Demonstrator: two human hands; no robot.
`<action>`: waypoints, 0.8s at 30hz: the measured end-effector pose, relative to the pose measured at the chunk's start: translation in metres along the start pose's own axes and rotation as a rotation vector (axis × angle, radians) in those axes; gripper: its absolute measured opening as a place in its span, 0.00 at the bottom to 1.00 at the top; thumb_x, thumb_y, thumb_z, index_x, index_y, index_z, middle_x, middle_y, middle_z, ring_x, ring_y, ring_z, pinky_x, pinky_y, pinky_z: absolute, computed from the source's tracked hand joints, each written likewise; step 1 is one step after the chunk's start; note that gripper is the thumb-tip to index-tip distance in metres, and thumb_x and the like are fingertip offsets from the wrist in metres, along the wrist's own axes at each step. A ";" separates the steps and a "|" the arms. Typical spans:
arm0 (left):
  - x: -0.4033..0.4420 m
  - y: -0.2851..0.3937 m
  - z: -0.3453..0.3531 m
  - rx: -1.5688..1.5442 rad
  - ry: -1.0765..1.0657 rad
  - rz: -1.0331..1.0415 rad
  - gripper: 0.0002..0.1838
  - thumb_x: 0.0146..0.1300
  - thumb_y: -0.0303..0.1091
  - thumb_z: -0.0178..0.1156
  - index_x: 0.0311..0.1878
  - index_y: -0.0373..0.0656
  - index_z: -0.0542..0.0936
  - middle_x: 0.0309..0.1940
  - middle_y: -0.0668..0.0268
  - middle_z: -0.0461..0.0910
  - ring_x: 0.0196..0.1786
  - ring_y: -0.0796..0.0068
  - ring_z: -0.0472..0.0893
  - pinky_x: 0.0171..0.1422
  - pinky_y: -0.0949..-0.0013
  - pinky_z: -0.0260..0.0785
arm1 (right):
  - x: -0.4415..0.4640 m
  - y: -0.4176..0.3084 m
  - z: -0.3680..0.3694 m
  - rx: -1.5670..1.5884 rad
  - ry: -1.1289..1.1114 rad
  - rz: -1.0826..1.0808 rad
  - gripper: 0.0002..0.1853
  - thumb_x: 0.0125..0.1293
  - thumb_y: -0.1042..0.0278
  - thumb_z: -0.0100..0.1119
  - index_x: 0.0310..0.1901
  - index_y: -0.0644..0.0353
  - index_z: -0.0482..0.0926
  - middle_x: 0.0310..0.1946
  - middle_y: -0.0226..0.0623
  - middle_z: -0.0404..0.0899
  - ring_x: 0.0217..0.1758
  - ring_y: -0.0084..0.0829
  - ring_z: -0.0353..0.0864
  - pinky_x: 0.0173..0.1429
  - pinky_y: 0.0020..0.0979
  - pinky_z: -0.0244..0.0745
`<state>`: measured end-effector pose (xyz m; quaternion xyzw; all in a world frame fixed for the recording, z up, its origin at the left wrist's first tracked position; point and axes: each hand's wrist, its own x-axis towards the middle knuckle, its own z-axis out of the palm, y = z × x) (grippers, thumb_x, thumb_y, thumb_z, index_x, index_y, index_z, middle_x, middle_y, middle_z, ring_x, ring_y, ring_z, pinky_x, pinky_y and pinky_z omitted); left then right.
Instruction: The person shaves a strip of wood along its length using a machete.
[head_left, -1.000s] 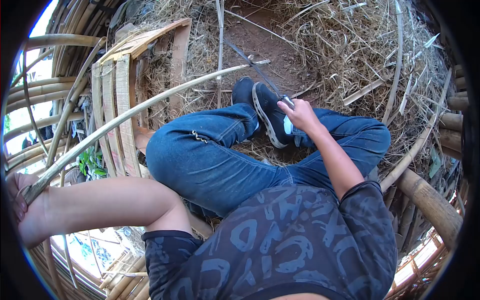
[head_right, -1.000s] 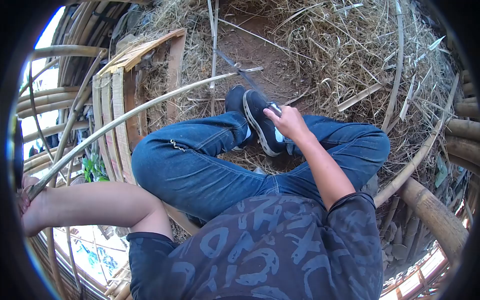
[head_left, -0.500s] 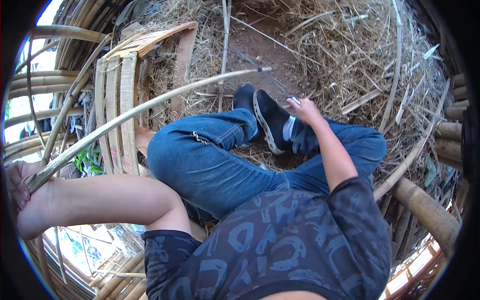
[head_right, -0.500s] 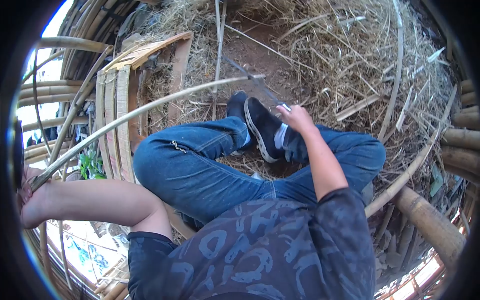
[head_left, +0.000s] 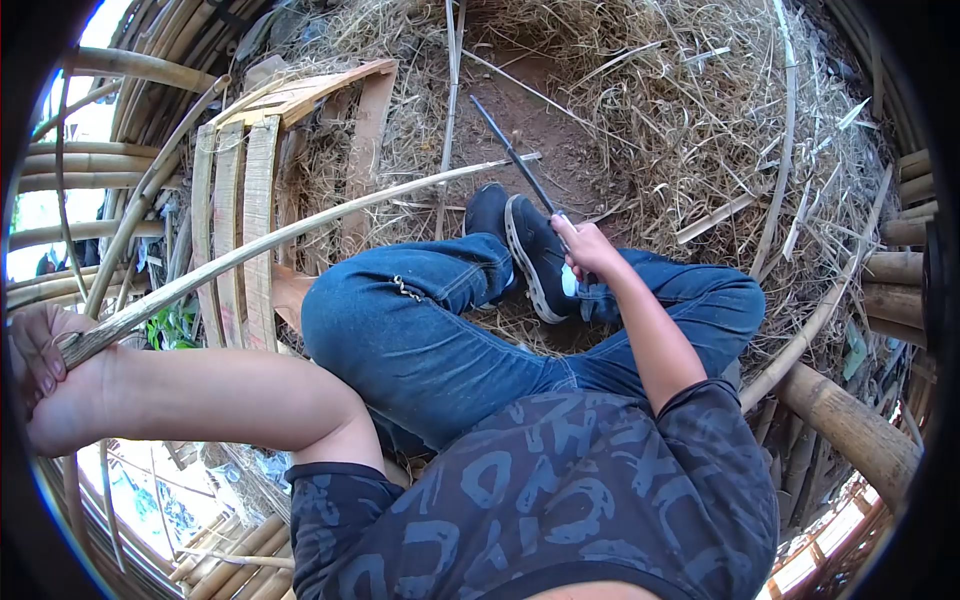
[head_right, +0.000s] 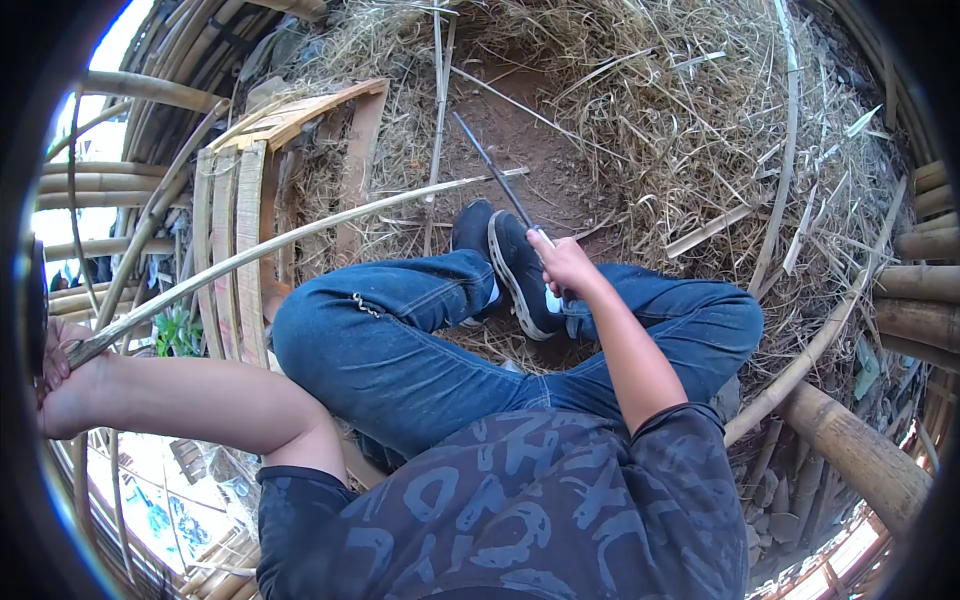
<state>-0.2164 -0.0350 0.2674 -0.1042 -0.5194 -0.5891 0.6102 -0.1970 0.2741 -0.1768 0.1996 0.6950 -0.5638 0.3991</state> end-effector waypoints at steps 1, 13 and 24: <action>0.004 -0.002 -0.007 0.000 -0.042 -0.003 0.27 0.75 0.60 0.40 0.22 0.53 0.63 0.12 0.79 0.49 0.11 0.87 0.49 0.12 0.83 0.41 | -0.003 -0.001 0.005 -0.060 0.038 -0.044 0.33 0.69 0.36 0.51 0.21 0.61 0.73 0.14 0.34 0.73 0.13 0.25 0.75 0.15 0.30 0.69; 0.016 0.001 -0.028 -0.018 -0.376 -0.061 0.28 0.75 0.60 0.38 0.21 0.54 0.61 0.12 0.78 0.49 0.11 0.87 0.48 0.13 0.82 0.40 | 0.053 0.060 -0.038 -0.549 0.281 -0.103 0.35 0.64 0.29 0.52 0.42 0.60 0.85 0.33 0.55 0.84 0.40 0.54 0.84 0.44 0.46 0.77; 0.038 -0.006 -0.039 0.032 -0.180 0.008 0.21 0.64 0.46 0.47 0.16 0.52 0.62 0.08 0.79 0.51 0.07 0.86 0.50 0.14 0.80 0.45 | 0.045 0.029 -0.047 -0.037 -0.073 0.139 0.39 0.67 0.28 0.47 0.19 0.63 0.74 0.13 0.35 0.74 0.14 0.29 0.75 0.20 0.31 0.71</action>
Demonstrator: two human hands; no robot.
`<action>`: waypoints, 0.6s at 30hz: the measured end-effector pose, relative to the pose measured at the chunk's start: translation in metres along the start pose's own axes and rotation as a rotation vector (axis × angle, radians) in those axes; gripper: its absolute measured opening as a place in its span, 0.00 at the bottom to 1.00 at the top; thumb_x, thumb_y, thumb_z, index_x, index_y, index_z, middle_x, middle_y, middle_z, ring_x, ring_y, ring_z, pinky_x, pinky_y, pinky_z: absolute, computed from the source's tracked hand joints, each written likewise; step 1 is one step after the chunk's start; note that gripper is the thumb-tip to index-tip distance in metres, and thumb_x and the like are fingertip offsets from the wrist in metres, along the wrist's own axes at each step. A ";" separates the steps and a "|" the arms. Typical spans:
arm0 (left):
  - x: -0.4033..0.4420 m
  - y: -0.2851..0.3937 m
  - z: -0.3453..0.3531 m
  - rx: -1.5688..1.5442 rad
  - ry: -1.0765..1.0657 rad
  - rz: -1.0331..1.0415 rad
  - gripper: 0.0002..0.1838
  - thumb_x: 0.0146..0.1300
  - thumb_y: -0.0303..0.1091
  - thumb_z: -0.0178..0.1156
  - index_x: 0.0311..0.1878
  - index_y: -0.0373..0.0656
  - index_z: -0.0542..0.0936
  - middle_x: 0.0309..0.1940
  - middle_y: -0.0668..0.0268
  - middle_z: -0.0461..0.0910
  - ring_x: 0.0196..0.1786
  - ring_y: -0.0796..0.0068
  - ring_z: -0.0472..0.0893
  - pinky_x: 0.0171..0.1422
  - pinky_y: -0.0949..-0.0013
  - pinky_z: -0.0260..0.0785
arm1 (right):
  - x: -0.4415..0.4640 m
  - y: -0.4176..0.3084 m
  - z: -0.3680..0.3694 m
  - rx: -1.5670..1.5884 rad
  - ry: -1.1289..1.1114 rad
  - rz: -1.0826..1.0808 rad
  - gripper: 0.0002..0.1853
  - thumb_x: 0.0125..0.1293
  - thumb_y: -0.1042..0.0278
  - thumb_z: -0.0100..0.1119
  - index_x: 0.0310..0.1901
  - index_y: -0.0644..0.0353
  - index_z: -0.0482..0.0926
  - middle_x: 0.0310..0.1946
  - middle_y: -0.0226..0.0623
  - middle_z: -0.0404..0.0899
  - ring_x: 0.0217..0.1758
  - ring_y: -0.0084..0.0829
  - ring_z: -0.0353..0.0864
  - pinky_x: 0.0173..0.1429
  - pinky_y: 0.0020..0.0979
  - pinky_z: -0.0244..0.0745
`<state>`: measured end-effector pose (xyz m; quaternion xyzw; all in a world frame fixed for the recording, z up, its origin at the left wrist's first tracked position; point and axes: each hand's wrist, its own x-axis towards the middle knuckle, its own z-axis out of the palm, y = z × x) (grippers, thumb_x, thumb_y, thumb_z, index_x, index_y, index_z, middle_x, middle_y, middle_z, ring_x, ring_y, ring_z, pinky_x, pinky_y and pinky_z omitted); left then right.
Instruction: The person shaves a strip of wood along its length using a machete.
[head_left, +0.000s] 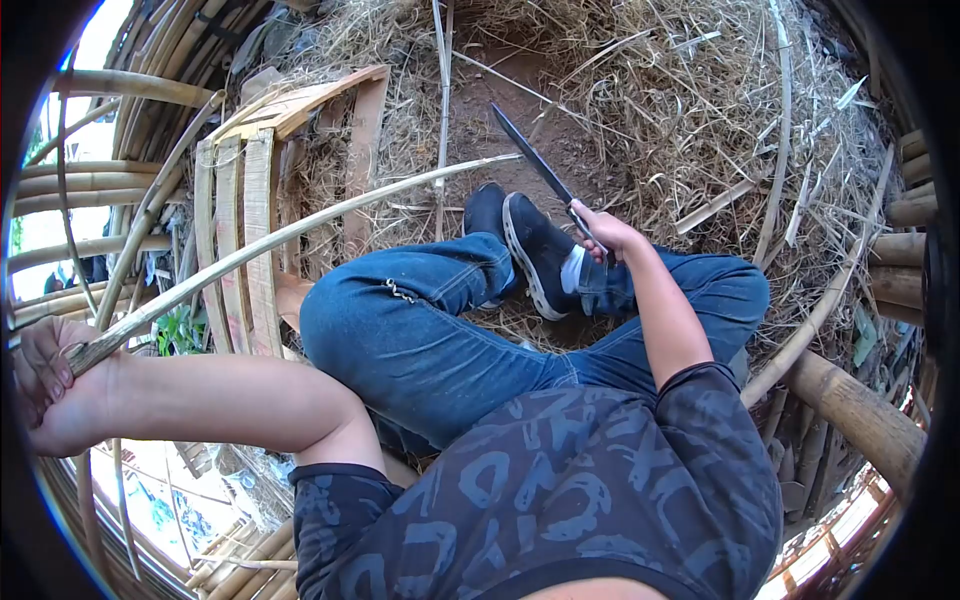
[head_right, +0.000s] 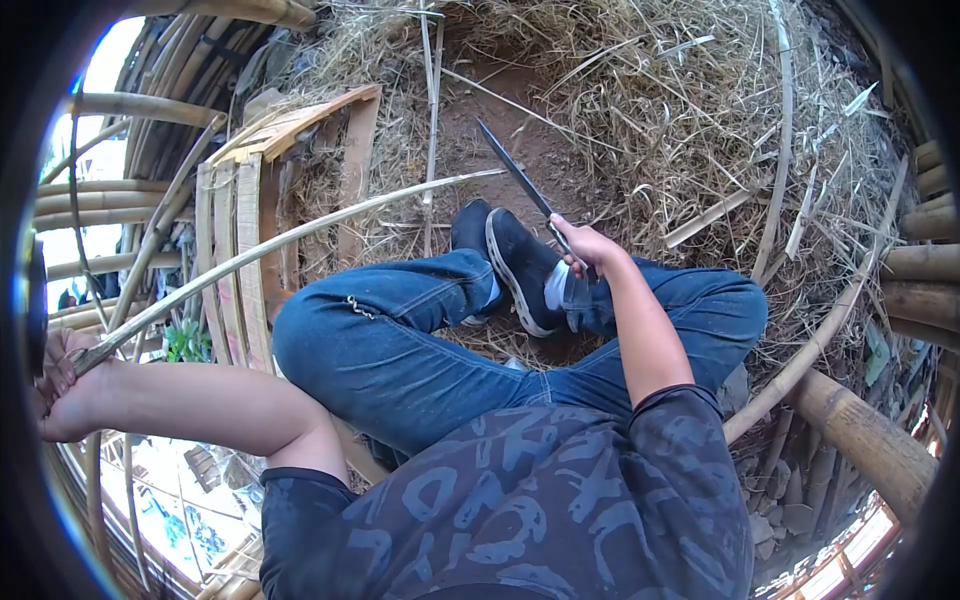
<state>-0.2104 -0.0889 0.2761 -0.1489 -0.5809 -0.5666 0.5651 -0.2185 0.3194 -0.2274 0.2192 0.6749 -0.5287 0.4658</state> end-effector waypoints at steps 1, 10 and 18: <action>0.001 0.000 -0.003 -0.002 -0.009 0.001 0.20 0.63 0.44 0.48 0.15 0.51 0.62 0.08 0.79 0.51 0.07 0.86 0.50 0.14 0.80 0.46 | -0.003 -0.006 -0.003 0.186 -0.125 0.081 0.39 0.67 0.29 0.47 0.19 0.64 0.75 0.13 0.35 0.74 0.13 0.30 0.75 0.19 0.31 0.71; 0.012 -0.001 -0.023 0.065 0.036 0.051 0.18 0.60 0.38 0.51 0.14 0.52 0.62 0.05 0.79 0.51 0.05 0.86 0.50 0.16 0.78 0.50 | -0.092 -0.040 0.064 -0.196 0.169 -0.400 0.32 0.67 0.38 0.56 0.26 0.67 0.79 0.18 0.47 0.79 0.19 0.40 0.80 0.26 0.39 0.72; -0.014 0.001 0.030 0.022 0.218 -0.034 0.27 0.72 0.59 0.41 0.19 0.54 0.59 0.11 0.79 0.48 0.10 0.86 0.47 0.13 0.80 0.39 | 0.017 0.020 0.001 -0.597 0.460 -0.195 0.38 0.66 0.32 0.52 0.30 0.71 0.81 0.23 0.51 0.82 0.27 0.45 0.85 0.35 0.41 0.78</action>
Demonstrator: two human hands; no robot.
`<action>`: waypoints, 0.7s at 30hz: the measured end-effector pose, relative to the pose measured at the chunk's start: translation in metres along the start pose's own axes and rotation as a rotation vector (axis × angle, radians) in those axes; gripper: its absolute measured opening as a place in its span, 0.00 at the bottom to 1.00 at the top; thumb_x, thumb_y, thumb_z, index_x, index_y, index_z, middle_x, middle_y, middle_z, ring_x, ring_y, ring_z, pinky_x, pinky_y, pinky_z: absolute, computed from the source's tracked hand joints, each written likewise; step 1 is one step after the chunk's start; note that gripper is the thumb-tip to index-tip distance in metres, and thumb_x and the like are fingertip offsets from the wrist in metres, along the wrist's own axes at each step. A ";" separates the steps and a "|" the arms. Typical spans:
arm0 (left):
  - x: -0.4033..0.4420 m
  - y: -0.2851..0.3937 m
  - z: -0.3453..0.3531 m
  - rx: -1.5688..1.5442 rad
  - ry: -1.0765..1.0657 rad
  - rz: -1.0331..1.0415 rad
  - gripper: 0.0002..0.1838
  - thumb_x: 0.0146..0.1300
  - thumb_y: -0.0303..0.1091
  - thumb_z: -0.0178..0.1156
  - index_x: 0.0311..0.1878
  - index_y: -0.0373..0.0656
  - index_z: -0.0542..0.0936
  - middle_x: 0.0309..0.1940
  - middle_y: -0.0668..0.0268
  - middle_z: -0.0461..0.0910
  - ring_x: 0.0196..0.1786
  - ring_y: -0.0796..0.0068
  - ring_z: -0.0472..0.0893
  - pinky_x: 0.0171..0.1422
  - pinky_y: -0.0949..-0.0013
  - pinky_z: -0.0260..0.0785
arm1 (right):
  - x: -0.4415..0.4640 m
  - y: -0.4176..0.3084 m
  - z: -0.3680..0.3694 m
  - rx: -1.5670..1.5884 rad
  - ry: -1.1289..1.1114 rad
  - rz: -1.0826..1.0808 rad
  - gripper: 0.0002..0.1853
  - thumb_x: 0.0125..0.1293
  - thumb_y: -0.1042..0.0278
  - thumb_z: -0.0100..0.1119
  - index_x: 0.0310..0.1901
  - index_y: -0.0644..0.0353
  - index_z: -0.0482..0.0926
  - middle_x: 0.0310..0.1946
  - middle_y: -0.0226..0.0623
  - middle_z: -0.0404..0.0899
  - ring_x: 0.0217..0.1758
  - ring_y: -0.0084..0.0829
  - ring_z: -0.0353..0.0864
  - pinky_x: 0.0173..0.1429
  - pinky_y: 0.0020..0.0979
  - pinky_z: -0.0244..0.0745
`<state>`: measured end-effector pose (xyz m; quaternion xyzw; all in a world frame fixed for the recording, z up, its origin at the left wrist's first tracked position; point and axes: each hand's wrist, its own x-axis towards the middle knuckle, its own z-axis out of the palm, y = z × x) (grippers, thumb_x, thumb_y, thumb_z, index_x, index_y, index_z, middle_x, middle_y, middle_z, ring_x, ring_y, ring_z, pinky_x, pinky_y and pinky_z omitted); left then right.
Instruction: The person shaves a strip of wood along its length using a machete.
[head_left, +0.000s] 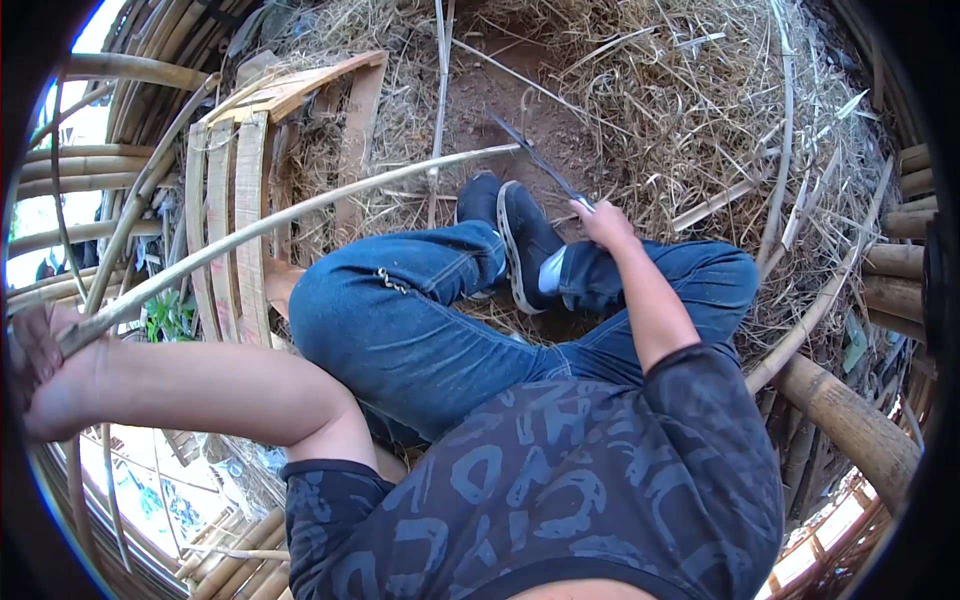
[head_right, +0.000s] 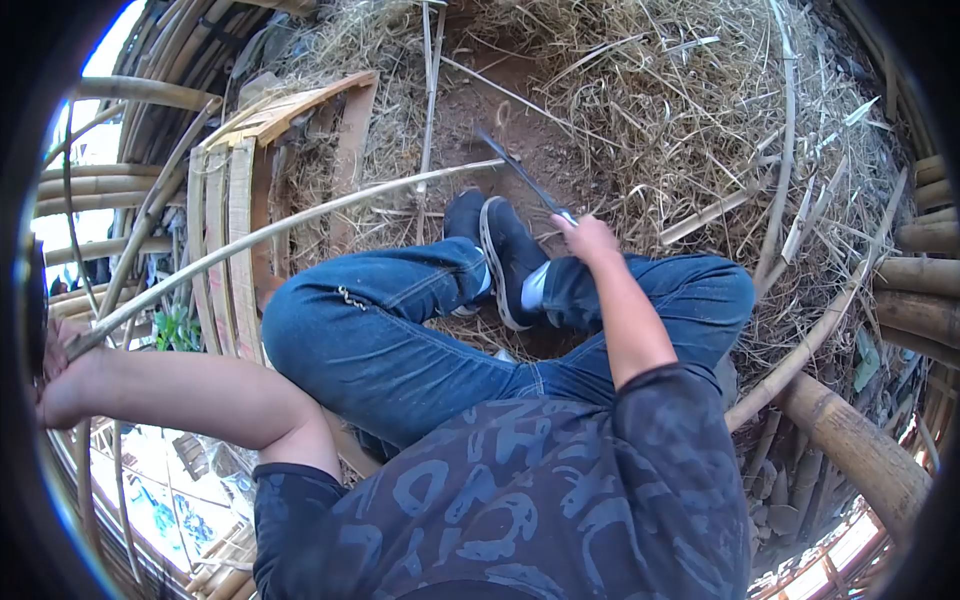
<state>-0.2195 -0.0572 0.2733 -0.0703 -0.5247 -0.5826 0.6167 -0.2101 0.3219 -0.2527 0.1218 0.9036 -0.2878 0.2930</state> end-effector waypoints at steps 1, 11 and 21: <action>-0.005 0.004 0.008 -0.047 0.079 -0.040 0.29 0.74 0.61 0.40 0.20 0.55 0.59 0.12 0.79 0.47 0.11 0.86 0.47 0.13 0.80 0.38 | 0.017 0.021 0.005 -0.053 0.066 -0.051 0.39 0.65 0.31 0.52 0.28 0.71 0.81 0.22 0.51 0.81 0.25 0.44 0.85 0.33 0.41 0.78; 0.062 0.009 -0.044 -0.027 -0.439 -0.029 0.18 0.57 0.37 0.50 0.13 0.55 0.60 0.06 0.80 0.53 0.07 0.87 0.51 0.16 0.81 0.47 | -0.018 -0.036 -0.021 0.547 -0.337 0.187 0.40 0.66 0.31 0.52 0.19 0.69 0.74 0.12 0.40 0.73 0.13 0.33 0.76 0.18 0.36 0.73; 0.058 0.003 -0.053 -0.070 -0.503 -0.090 0.21 0.61 0.45 0.53 0.15 0.55 0.61 0.08 0.82 0.56 0.07 0.88 0.51 0.14 0.82 0.44 | -0.051 -0.035 -0.038 0.025 -0.036 -0.173 0.33 0.64 0.32 0.53 0.35 0.62 0.84 0.28 0.50 0.83 0.36 0.49 0.85 0.40 0.43 0.77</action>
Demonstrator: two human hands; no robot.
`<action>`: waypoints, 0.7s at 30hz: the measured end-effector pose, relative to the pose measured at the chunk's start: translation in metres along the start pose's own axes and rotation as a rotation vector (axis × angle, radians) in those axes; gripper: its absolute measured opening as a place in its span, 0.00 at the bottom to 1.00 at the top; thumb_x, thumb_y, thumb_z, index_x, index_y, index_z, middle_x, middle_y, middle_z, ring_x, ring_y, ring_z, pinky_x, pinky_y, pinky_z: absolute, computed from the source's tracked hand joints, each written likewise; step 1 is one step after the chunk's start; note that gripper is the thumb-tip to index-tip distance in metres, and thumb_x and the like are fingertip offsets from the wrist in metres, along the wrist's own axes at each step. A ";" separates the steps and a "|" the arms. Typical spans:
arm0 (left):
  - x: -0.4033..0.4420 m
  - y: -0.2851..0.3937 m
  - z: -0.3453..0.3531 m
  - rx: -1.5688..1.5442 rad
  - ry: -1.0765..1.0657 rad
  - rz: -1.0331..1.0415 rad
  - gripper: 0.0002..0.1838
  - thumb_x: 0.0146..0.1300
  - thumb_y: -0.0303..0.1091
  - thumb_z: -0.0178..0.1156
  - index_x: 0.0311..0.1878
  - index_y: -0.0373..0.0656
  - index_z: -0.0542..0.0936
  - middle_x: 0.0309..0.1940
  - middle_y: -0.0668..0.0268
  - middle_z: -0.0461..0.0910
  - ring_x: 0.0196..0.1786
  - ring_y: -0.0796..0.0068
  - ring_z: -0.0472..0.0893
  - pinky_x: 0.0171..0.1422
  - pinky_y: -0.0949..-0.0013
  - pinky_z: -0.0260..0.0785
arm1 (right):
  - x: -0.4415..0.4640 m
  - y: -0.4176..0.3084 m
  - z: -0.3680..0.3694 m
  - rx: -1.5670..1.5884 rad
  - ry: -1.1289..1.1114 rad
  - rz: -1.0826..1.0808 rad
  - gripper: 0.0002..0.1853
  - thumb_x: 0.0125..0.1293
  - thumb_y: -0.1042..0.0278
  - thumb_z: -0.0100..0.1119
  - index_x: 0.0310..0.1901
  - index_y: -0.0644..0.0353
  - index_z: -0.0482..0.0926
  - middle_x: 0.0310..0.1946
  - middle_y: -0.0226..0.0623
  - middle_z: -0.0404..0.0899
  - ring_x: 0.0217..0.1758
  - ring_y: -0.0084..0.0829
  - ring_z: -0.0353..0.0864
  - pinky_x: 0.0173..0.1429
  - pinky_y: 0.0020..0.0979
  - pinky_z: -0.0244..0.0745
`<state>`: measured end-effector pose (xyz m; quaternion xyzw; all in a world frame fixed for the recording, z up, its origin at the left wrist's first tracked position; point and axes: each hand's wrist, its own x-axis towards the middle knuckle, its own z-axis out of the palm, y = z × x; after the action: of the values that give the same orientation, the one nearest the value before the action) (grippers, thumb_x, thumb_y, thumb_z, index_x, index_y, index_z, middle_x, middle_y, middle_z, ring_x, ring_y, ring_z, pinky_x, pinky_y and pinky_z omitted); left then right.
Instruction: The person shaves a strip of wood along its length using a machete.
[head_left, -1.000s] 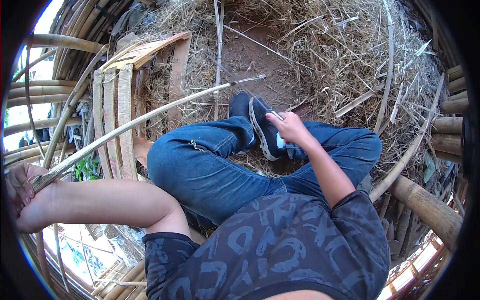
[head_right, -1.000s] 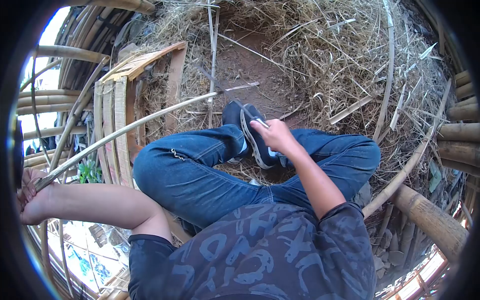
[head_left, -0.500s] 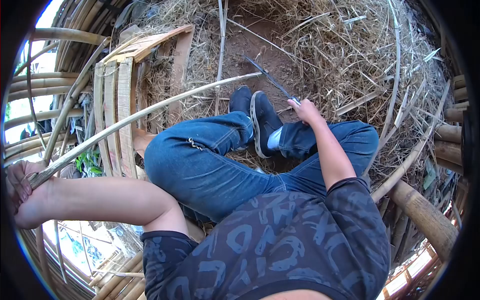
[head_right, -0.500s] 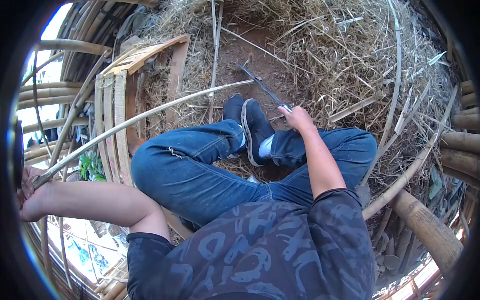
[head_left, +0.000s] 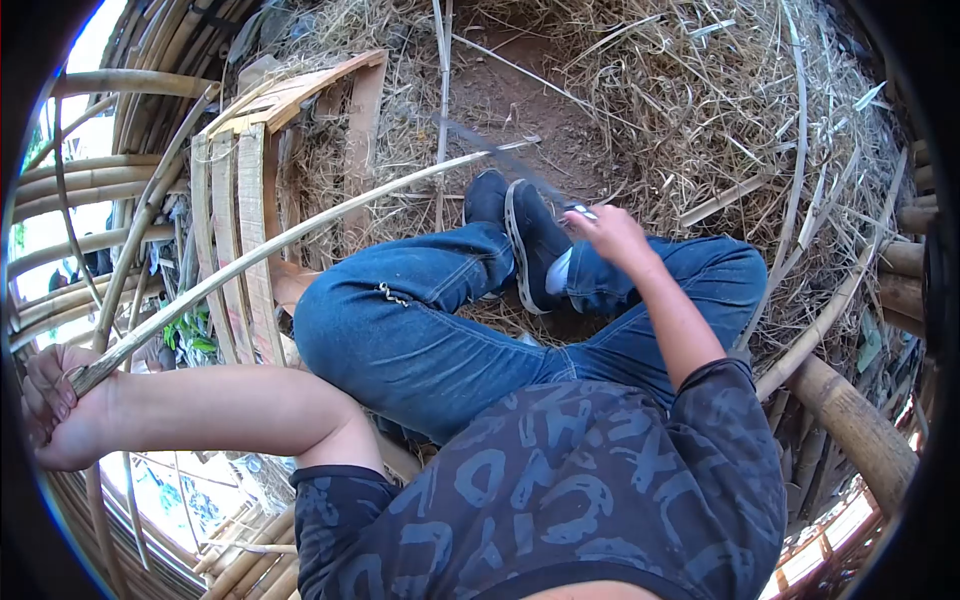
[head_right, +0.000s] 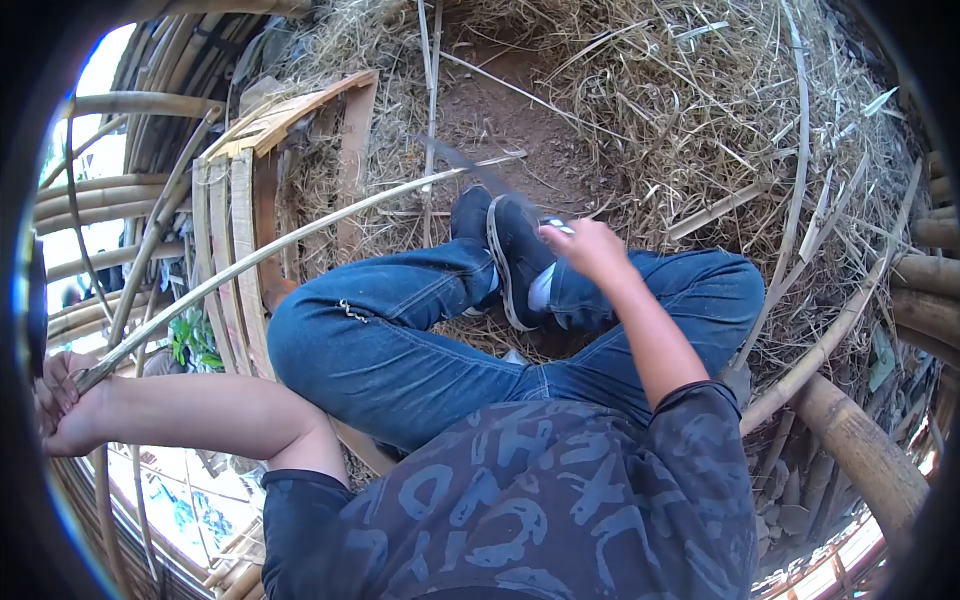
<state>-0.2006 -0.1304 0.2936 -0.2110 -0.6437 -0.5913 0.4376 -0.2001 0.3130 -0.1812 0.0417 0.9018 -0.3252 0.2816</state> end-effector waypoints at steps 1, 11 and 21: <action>-0.006 -0.005 0.007 0.039 0.062 0.029 0.20 0.61 0.45 0.54 0.15 0.55 0.61 0.08 0.82 0.56 0.07 0.88 0.51 0.14 0.82 0.44 | 0.015 0.034 0.010 -0.075 0.034 0.174 0.36 0.64 0.30 0.53 0.37 0.64 0.84 0.28 0.51 0.84 0.34 0.49 0.85 0.42 0.45 0.77; 0.004 -0.004 -0.015 0.053 0.011 0.064 0.19 0.58 0.41 0.52 0.14 0.55 0.59 0.08 0.80 0.53 0.08 0.86 0.53 0.16 0.81 0.46 | 0.013 0.007 -0.026 0.124 -0.131 0.273 0.37 0.65 0.35 0.55 0.21 0.70 0.79 0.15 0.44 0.78 0.19 0.38 0.82 0.30 0.39 0.77; -0.023 0.007 0.000 -0.030 0.075 0.016 0.22 0.62 0.45 0.50 0.14 0.56 0.57 0.08 0.80 0.54 0.09 0.87 0.53 0.16 0.82 0.47 | -0.023 -0.011 -0.007 0.584 -0.220 0.281 0.34 0.67 0.35 0.54 0.22 0.64 0.73 0.13 0.33 0.72 0.12 0.25 0.73 0.16 0.30 0.69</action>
<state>-0.1825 -0.1236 0.2792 -0.2003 -0.6164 -0.6047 0.4630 -0.1864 0.3112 -0.1583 0.2089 0.7203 -0.5302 0.3955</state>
